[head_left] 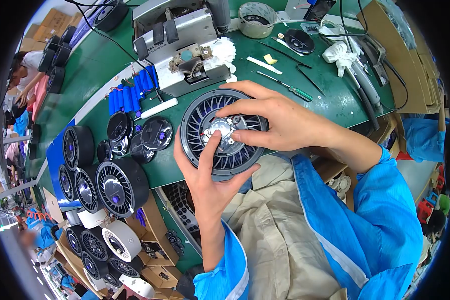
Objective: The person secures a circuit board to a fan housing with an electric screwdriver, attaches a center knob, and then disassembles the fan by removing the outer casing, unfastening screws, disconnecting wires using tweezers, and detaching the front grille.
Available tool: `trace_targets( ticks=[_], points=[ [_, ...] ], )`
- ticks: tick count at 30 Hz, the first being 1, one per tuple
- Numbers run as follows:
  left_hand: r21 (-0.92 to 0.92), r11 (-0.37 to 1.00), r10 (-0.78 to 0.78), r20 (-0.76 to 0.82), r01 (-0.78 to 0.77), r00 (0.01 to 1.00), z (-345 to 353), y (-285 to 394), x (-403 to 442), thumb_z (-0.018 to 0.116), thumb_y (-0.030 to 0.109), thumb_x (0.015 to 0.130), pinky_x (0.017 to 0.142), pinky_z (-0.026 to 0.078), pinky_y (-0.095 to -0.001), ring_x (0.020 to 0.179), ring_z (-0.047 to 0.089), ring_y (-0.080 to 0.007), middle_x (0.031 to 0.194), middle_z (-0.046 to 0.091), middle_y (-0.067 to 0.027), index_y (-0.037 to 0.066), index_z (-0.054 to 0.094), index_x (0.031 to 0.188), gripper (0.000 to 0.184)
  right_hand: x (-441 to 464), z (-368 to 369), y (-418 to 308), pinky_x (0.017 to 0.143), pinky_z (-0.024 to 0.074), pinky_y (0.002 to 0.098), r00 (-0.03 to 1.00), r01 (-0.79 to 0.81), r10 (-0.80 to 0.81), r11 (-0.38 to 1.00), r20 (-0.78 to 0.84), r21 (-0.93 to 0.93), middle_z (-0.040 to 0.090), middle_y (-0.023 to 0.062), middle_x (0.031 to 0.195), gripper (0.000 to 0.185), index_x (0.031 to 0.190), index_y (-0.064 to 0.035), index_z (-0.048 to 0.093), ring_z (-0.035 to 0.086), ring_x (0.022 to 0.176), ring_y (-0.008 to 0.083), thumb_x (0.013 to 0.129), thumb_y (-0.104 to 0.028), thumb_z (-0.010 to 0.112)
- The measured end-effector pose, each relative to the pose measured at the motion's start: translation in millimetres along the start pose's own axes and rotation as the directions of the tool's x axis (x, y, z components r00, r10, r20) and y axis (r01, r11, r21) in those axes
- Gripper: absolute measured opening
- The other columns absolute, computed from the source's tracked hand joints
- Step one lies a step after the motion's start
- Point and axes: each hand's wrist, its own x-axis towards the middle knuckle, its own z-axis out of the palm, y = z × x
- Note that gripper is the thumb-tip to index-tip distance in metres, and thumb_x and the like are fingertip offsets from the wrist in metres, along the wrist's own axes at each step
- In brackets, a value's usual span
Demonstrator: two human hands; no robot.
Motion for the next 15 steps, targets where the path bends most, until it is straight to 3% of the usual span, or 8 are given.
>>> trace_targets(
  ticks=[3,6,7,10,15],
  points=[
    [-0.024,1.0,-0.009,0.02,0.009,1.0,-1.1,1.0,-0.6,0.104,0.035,0.06,0.111,0.052,-0.0517,0.139,0.051,-0.0467,0.163,0.027,-0.0294,0.017,0.065,0.142,0.092,-0.9,2.1,-0.2,0.113,0.0486,0.0421,1.0,-0.007,0.008,0.999,-0.025,0.045,0.05,0.0209,0.156,0.043,0.133,-0.0086,0.072,0.056,0.139,0.0379,0.091,-0.014,0.08],
    [-0.395,0.908,-0.14,0.03,0.14,0.99,0.9,1.3,-2.5,0.093,0.028,0.081,0.112,0.048,-0.0488,0.14,0.052,-0.0429,0.163,0.03,-0.0311,0.012,0.068,0.138,0.064,-2.2,3.5,-0.8,0.113,0.0479,0.0423,0.999,-0.006,0.008,0.999,-0.04,0.053,0.05,0.0208,0.156,0.044,0.133,-0.0086,0.072,0.055,0.14,0.0374,0.091,-0.014,0.08],
    [-0.395,0.908,-0.14,0.028,0.14,0.99,2.8,0.6,-3.1,0.093,0.028,0.081,0.112,0.048,-0.0488,0.14,0.052,-0.0429,0.163,0.03,-0.0311,0.012,0.068,0.138,0.064,-2.3,4.3,-0.7,0.113,0.0476,0.0425,0.999,-0.003,0.006,0.998,-0.047,0.058,0.05,0.0208,0.156,0.044,0.134,-0.0085,0.072,0.055,0.141,0.0371,0.091,-0.013,0.079],
    [-0.159,0.974,-0.177,-0.087,0.162,0.98,12.4,-0.8,-5.3,0.072,0.017,0.099,0.116,0.043,-0.044,0.133,0.058,-0.0308,0.14,0.059,-0.0199,0.0,0.07,0.131,0.035,-5.6,10.4,0.6,0.114,0.0468,0.0425,0.997,-0.02,0.027,0.994,-0.071,0.104,0.049,0.0203,0.157,0.044,0.134,-0.0089,0.072,0.053,0.142,0.0363,0.091,-0.013,0.079],
    [-0.227,0.964,-0.174,-0.147,0.138,0.974,19.2,4.8,-1.8,0.067,0.009,0.102,0.114,0.042,-0.0399,0.126,0.061,-0.0271,0.126,0.068,-0.016,0.001,0.073,0.125,0.025,-12.2,21.7,5.0,0.115,0.0453,0.0425,0.989,-0.032,0.061,0.979,-0.138,0.2,0.048,0.0196,0.158,0.05,0.139,-0.0084,0.068,0.051,0.144,0.0353,0.09,-0.011,0.079]
  ],
)
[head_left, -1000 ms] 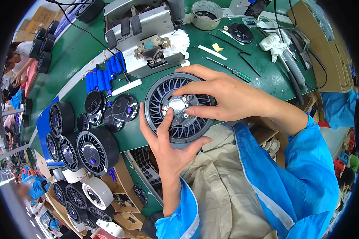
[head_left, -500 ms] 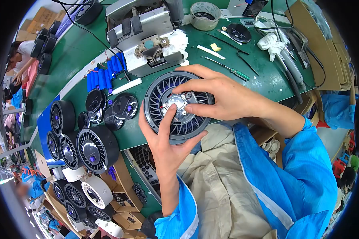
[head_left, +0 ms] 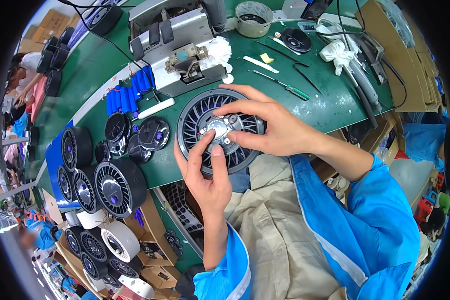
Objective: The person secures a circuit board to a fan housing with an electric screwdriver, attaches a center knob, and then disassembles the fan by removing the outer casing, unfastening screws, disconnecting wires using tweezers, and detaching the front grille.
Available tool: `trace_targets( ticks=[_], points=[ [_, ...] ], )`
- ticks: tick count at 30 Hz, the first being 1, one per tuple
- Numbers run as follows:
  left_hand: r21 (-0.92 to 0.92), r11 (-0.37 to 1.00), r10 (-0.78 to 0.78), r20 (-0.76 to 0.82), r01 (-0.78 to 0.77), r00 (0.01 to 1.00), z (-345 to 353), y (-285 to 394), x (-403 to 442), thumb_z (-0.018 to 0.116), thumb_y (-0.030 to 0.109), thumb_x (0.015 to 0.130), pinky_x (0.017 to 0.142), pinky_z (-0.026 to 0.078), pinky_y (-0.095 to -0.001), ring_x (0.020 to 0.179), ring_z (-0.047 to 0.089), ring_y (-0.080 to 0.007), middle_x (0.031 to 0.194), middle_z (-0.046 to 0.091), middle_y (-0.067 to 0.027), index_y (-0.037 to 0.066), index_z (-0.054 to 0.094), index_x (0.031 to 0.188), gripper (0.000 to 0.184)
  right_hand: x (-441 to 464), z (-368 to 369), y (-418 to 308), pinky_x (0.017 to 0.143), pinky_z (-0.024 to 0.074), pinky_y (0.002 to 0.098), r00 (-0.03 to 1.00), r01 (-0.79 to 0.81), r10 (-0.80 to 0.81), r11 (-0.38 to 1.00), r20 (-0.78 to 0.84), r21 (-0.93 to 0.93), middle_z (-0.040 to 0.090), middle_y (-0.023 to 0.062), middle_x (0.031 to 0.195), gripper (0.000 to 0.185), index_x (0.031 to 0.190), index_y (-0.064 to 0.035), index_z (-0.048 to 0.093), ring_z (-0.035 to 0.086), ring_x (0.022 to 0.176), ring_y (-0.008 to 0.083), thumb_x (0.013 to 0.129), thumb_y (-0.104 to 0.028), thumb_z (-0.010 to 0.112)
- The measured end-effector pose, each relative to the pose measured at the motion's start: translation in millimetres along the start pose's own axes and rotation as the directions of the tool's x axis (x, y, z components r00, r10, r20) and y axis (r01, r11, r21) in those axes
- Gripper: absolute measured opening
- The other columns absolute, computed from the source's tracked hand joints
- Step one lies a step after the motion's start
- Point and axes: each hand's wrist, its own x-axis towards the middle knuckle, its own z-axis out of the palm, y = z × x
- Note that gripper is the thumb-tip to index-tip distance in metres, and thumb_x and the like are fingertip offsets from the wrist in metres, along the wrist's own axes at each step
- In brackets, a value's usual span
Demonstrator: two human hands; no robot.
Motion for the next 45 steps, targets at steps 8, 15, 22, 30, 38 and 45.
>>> trace_targets(
  ticks=[8,15,22,30,38,45],
  points=[
    [-0.015,1.0,0.026,-0.009,-0.026,1.0,-0.6,-6.7,0.9,0.07,0.007,0.097,0.111,0.044,-0.039,0.123,0.061,-0.0272,0.123,0.071,-0.0165,0.001,0.075,0.122,0.026,-6.8,24.9,5.7,0.111,0.0491,0.0354,0.961,-0.05,0.167,0.888,-0.219,0.458,0.055,0.0165,0.149,0.071,0.154,-0.0002,0.047,0.057,0.136,0.0219,0.092,-0.006,0.08],
    [-0.03,0.997,0.07,-0.041,-0.072,0.997,1.1,-14.1,-1.3,0.071,0.006,0.095,0.11,0.044,-0.0402,0.126,0.059,-0.0295,0.125,0.069,-0.0177,0.001,0.076,0.119,0.026,1.3,25.9,-4.0,0.103,0.0544,0.0315,0.949,-0.167,0.264,0.886,-0.174,0.433,0.064,0.0115,0.136,0.07,0.151,0.0019,0.047,0.066,0.118,0.0156,0.09,-0.004,0.082],
    [-0.251,0.965,0.047,-0.142,-0.082,0.989,12.5,-14.6,-5.5,0.075,0.005,0.09,0.116,0.043,-0.0435,0.137,0.053,-0.0332,0.155,0.043,-0.0251,-0.002,0.046,0.151,0.068,-4.0,27.9,-9.1,0.107,0.0533,0.0328,0.952,-0.101,0.206,0.91,-0.226,0.403,0.064,0.0122,0.138,0.071,0.15,0.0021,0.048,0.065,0.122,0.0173,0.088,-0.003,0.083],
    [-0.365,0.928,-0.104,-0.064,0.074,0.992,7.1,3.3,-9.2,0.08,0.001,0.085,0.119,0.044,-0.0449,0.144,0.046,-0.0342,0.166,0.028,-0.0272,-0.003,0.018,0.162,0.099,-12.0,30.1,-7.1,0.118,0.0456,0.0382,0.963,0.06,0.042,0.929,-0.265,0.366,0.052,0.0201,0.155,0.072,0.151,0.0029,0.047,0.053,0.143,0.0249,0.087,0.0,0.081],
    [-0.399,0.916,-0.074,-0.1,0.028,0.992,12.1,4.8,-13.0,0.083,-0.003,0.08,0.119,0.045,-0.0453,0.146,0.046,-0.035,0.168,0.026,-0.0272,-0.003,0.016,0.162,0.106,-18.3,33.4,7.3,0.121,0.0427,0.0411,0.939,0.217,-0.127,0.94,-0.321,0.265,0.047,0.0232,0.159,0.075,0.151,0.0027,0.046,0.048,0.148,0.0295,0.085,0.001,0.081],
    [-0.428,0.904,-0.063,-0.114,0.008,0.991,13.4,2.5,-13.7,0.084,-0.004,0.079,0.117,0.048,-0.0445,0.144,0.048,-0.0353,0.168,0.026,-0.0262,-0.004,0.018,0.162,0.106,-20.1,32.1,8.2,0.121,0.043,0.0413,0.933,0.245,-0.17,0.946,-0.316,0.213,0.045,0.0237,0.16,0.076,0.151,0.0026,0.045,0.048,0.147,0.03,0.084,0.001,0.082]
  ],
)
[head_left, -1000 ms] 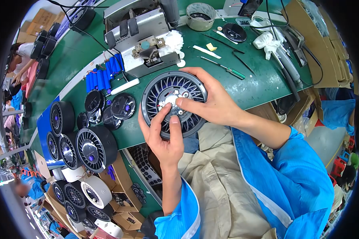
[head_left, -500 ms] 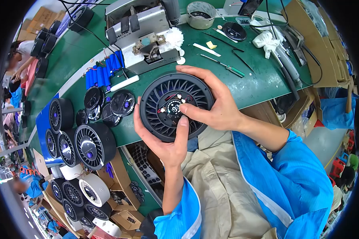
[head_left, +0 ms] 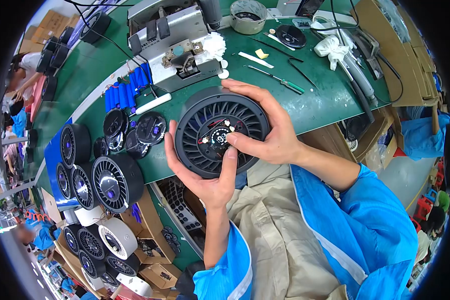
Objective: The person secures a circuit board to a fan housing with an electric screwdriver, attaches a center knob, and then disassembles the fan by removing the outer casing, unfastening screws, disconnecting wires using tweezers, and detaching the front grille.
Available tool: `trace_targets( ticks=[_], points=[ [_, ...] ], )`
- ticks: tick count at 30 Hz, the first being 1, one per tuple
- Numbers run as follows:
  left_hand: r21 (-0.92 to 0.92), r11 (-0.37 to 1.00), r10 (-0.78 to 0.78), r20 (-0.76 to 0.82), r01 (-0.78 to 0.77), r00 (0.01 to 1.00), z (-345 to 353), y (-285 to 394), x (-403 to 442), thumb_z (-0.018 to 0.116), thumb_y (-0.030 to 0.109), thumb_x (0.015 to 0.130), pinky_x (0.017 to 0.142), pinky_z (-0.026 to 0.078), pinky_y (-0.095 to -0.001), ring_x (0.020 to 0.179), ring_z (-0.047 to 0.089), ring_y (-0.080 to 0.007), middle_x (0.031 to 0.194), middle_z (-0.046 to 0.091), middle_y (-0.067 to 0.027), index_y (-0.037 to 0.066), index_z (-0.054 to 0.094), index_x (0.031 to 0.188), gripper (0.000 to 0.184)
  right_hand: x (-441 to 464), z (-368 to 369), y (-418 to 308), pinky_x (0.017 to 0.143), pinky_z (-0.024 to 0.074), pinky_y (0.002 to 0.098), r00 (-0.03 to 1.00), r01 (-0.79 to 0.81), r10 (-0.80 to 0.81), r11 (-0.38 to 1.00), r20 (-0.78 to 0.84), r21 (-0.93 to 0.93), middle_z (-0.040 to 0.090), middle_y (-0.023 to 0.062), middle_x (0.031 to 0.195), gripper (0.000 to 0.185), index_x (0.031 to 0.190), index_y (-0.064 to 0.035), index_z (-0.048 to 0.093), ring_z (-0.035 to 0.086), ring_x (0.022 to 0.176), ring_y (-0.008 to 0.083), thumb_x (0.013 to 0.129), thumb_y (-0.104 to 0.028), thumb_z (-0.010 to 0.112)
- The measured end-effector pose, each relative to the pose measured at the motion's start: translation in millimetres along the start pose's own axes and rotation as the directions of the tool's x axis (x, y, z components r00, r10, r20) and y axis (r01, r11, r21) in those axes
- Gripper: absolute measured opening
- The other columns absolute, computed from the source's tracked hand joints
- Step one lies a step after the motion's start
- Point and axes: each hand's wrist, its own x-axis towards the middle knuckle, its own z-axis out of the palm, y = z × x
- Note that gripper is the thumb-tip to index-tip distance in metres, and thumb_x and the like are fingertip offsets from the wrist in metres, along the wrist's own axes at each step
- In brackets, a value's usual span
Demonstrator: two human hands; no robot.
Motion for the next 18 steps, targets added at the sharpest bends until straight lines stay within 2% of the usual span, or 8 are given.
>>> trace_targets(
  ticks=[2,18],
  points=[
    [-0.015,0.999,-0.043,0.019,0.043,0.999,-0.7,1.0,0.6,0.084,-0.004,0.079,0.116,0.049,-0.0441,0.143,0.049,-0.0353,0.168,0.026,-0.0257,-0.005,0.019,0.162,0.106,-1.2,1.2,-2.1,0.121,0.043,0.0412,0.999,-0.032,0.032,0.999,-0.017,-0.006,0.044,0.0238,0.161,0.076,0.15,0.0024,0.045,0.049,0.147,0.0299,0.084,0.001,0.082],
    [0.012,1.0,-0.012,0.009,0.012,1.0,1.0,-0.9,1.1,0.086,-0.003,0.078,0.117,0.049,-0.0442,0.142,0.05,-0.0351,0.167,0.028,-0.025,-0.006,0.022,0.16,0.104,-0.5,1.1,-0.8,0.121,0.0431,0.0414,0.996,-0.09,0.092,0.993,-0.02,0.071,0.045,0.0226,0.159,0.076,0.151,0.0022,0.044,0.049,0.147,0.0288,0.086,0.0,0.082]
  ],
)
